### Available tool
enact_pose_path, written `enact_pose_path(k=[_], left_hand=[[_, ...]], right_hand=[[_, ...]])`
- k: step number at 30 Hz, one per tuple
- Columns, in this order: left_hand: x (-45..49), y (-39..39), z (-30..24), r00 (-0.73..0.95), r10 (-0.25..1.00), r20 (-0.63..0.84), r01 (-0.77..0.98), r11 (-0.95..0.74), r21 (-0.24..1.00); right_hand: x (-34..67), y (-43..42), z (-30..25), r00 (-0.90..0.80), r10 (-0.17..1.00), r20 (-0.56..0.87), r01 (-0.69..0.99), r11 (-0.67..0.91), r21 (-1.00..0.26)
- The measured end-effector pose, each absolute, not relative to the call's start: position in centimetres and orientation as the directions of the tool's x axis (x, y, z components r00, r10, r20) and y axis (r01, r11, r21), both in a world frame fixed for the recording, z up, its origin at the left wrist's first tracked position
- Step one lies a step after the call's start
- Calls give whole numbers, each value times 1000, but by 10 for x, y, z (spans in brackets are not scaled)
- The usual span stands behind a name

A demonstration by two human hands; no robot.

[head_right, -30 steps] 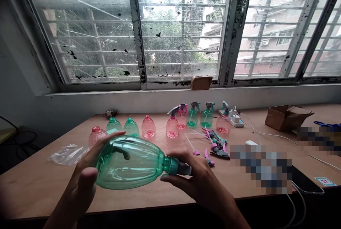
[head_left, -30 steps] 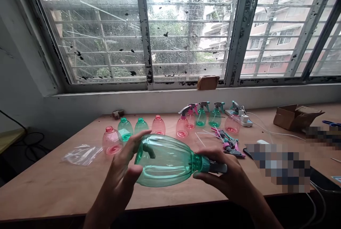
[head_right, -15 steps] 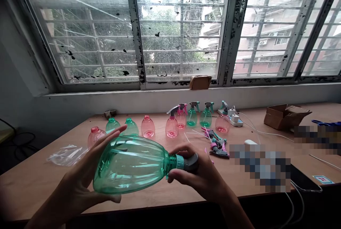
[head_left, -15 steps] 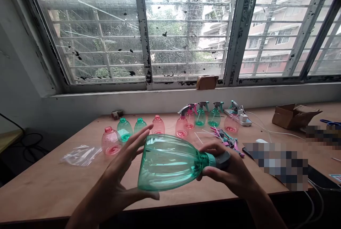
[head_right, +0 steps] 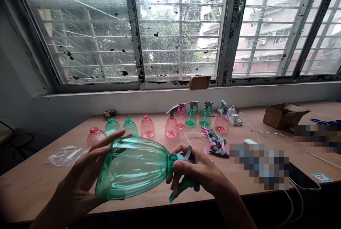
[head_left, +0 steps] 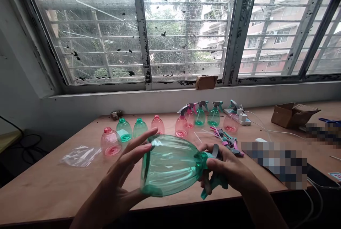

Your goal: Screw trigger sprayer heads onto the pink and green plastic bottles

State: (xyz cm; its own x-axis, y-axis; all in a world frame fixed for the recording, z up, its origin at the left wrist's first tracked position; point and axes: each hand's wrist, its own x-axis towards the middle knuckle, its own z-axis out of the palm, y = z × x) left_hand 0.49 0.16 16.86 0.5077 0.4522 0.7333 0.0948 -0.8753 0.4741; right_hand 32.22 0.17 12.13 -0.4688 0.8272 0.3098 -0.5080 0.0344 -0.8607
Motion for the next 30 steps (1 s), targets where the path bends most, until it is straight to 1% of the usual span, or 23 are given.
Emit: enact_pose_path(k=[2,4,6,8,10,12,14,16,17,18,19,21,23,25,27,28,30], left_hand=[[2,2,166,497,473,727,143,-871,469],[0,2,162,442,533,722,218,-844,490],[0,1,160,349,628,695,300,-778,552],[4,0,161,255,713,653,384,-694,609],[9,-2,164,195,757,624,459,-633,624],[13,-4,167,181,770,612,507,-607,613],[15,-3,169,187,780,598,527,-593,608],[13,-1,168,207,782,588,537,-593,600],[11,1,167,229,776,588,535,-605,590],[8,3,166,260,764,590,527,-624,576],[5,5,164,298,746,596,512,-652,559],[1,8,162,377,698,609,471,-710,523],[-1,9,161,438,643,629,422,-764,488],[-2,6,161,488,574,657,370,-818,440],[-2,2,162,521,504,689,326,-863,385],[-2,1,163,528,479,701,317,-877,360],[-4,-1,163,498,483,720,338,-873,351]], right_hand=[[323,2,120,-489,825,282,-501,-1,-865],[321,0,119,-484,823,296,-508,11,-861],[318,-3,117,-450,835,315,-490,63,-869],[313,-5,117,-392,863,319,-424,138,-895],[310,-8,116,-306,890,339,-301,247,-921],[310,-9,116,-212,888,407,-124,389,-913],[311,-11,116,-145,843,518,90,532,-842],[313,-14,115,-119,790,601,260,609,-749],[314,-15,115,-109,775,623,305,622,-721],[314,-15,116,-95,767,634,316,627,-711],[314,-15,116,-84,772,630,291,624,-725],[314,-14,116,-88,814,574,140,580,-802],[313,-11,117,-161,868,469,-81,462,-883],[313,-8,118,-279,889,362,-242,300,-923],[313,-6,120,-379,877,295,-310,180,-934],[312,-6,121,-409,869,279,-321,149,-935],[311,-6,123,-420,861,287,-329,150,-932]])
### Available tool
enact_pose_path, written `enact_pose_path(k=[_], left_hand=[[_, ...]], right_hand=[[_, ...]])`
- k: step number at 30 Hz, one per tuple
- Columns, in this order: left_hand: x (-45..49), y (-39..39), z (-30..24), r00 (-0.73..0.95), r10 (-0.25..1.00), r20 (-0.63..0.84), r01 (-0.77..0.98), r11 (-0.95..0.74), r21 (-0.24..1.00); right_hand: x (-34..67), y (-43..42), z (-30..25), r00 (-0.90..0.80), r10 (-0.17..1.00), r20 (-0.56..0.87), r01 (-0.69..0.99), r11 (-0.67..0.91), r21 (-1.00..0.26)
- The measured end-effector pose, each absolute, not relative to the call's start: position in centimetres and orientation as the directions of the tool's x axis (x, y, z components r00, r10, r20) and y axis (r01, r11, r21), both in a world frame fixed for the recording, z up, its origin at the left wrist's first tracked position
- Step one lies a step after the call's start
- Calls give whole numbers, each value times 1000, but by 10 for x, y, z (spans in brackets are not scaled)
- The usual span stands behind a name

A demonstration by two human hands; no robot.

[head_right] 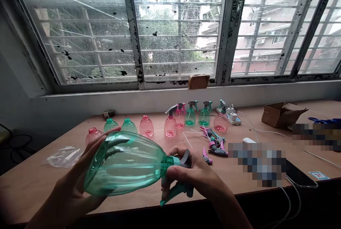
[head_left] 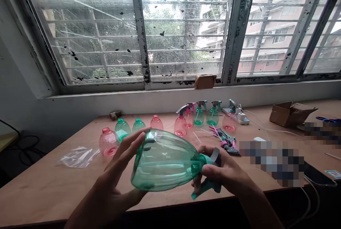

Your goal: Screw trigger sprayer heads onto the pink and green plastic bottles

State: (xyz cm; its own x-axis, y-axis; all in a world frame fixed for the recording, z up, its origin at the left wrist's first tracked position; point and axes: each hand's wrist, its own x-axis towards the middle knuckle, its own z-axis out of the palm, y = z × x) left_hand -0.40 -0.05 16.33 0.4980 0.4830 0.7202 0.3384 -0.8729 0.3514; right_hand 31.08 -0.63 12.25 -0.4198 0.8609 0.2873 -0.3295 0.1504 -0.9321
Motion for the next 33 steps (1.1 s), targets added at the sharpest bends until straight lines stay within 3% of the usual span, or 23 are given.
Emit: enact_pose_path(k=[3,6,8,11,14,17,19,21,27,30,33], left_hand=[[-6,1,163,384,584,715,398,-803,443],[-4,5,163,296,675,676,449,-723,524],[-3,7,164,288,692,662,474,-704,529],[-2,6,167,352,657,667,428,-747,509],[-2,2,169,407,615,676,360,-788,500],[4,-4,169,404,588,701,320,-809,493],[10,-8,167,327,588,740,304,-807,506],[16,-9,165,229,613,756,300,-784,544],[26,-4,166,122,705,699,224,-705,672],[28,-1,168,115,752,649,241,-655,716],[27,2,168,127,799,588,309,-595,742]], right_hand=[[308,-10,125,-299,875,380,-270,304,-913],[304,-14,125,-160,849,503,-65,499,-864],[302,-16,122,-106,834,542,30,547,-836],[300,-17,121,-123,872,474,-107,463,-880],[300,-16,125,-288,883,370,-392,244,-887],[302,-16,130,-432,865,256,-466,29,-885],[302,-15,130,-442,859,259,-482,16,-876],[301,-14,127,-390,863,320,-471,112,-875],[303,-14,113,-89,844,529,-46,527,-848],[307,-15,107,-44,743,668,228,658,-717],[310,-15,103,-67,622,780,386,737,-554]])
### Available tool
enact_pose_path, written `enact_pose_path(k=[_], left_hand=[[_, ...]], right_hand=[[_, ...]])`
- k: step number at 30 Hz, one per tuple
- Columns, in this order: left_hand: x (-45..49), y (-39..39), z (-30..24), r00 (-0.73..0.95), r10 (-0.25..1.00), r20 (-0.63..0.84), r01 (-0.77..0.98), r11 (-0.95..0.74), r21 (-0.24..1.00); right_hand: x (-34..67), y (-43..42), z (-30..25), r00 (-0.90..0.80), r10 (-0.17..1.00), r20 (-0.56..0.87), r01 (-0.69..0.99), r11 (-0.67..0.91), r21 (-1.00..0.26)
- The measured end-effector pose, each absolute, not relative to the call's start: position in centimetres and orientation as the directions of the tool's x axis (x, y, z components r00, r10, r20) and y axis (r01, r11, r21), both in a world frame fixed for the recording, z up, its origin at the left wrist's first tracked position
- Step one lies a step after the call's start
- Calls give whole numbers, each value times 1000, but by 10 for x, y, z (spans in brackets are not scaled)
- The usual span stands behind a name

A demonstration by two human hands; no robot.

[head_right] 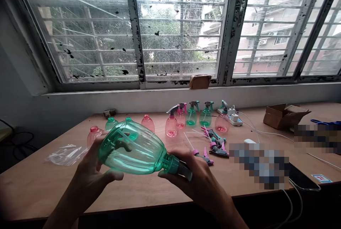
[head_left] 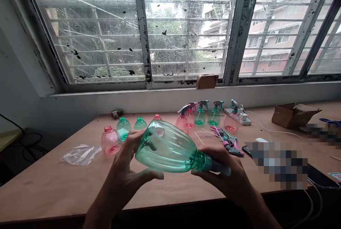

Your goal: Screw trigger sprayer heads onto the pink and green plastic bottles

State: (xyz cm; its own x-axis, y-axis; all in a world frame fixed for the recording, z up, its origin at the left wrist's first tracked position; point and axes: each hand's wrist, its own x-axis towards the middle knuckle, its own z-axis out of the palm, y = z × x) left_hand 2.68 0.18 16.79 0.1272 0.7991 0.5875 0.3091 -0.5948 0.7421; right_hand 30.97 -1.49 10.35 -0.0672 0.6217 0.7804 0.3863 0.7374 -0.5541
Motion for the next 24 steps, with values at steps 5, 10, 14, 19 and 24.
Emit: enact_pose_path(k=[5,10,14,19,24], left_hand=[[22,6,164,148,796,587,365,-595,716],[29,2,165,127,801,586,360,-587,725],[37,-3,167,72,796,601,333,-587,738],[31,0,164,118,791,601,375,-595,710],[30,2,164,185,709,681,276,-703,656]], right_hand=[[307,-15,107,-62,555,829,418,769,-484],[305,-16,112,-40,587,809,365,762,-535],[306,-14,112,-26,575,818,369,766,-527],[313,-11,115,-103,575,812,357,783,-509],[314,-9,114,-146,623,768,275,771,-574]])
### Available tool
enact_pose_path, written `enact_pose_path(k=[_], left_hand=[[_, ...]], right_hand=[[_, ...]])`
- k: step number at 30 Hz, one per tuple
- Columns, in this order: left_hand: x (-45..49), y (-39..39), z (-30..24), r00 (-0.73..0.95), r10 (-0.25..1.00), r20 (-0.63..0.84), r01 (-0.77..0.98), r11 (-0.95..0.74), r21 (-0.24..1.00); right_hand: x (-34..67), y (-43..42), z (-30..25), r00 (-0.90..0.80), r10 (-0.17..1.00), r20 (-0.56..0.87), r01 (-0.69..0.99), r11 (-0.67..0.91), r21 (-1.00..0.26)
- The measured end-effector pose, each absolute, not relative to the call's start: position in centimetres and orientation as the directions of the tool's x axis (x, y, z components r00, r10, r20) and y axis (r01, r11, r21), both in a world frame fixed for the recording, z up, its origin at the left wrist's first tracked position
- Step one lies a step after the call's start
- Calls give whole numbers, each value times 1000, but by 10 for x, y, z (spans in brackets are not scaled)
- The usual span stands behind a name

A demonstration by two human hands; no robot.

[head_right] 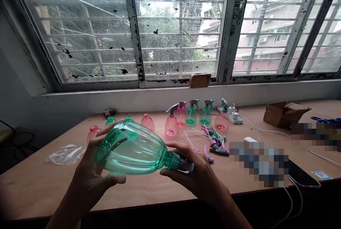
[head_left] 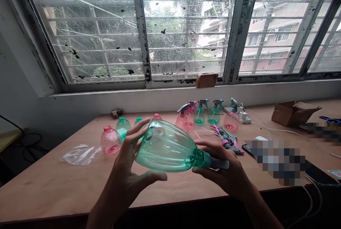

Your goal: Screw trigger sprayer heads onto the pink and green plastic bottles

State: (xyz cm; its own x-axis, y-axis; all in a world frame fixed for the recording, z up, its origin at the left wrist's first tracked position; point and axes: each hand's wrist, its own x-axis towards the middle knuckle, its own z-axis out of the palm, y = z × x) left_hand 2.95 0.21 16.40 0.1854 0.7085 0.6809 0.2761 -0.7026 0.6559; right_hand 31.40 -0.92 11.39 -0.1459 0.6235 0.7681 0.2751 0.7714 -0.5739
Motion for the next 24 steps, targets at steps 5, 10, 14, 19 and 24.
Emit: enact_pose_path(k=[5,10,14,19,24], left_hand=[[37,-7,167,115,679,725,233,-728,645],[33,-6,161,94,712,696,305,-686,661],[25,-4,163,264,652,710,356,-750,557],[16,-14,174,360,558,748,367,-821,437],[13,-15,174,237,690,684,297,-722,626]], right_hand=[[316,-9,111,-177,658,732,231,750,-619],[321,-13,112,-198,600,775,340,784,-520],[317,-9,110,-252,571,782,417,793,-444],[302,4,104,-220,464,858,329,863,-383],[296,-1,102,-152,577,803,115,817,-565]])
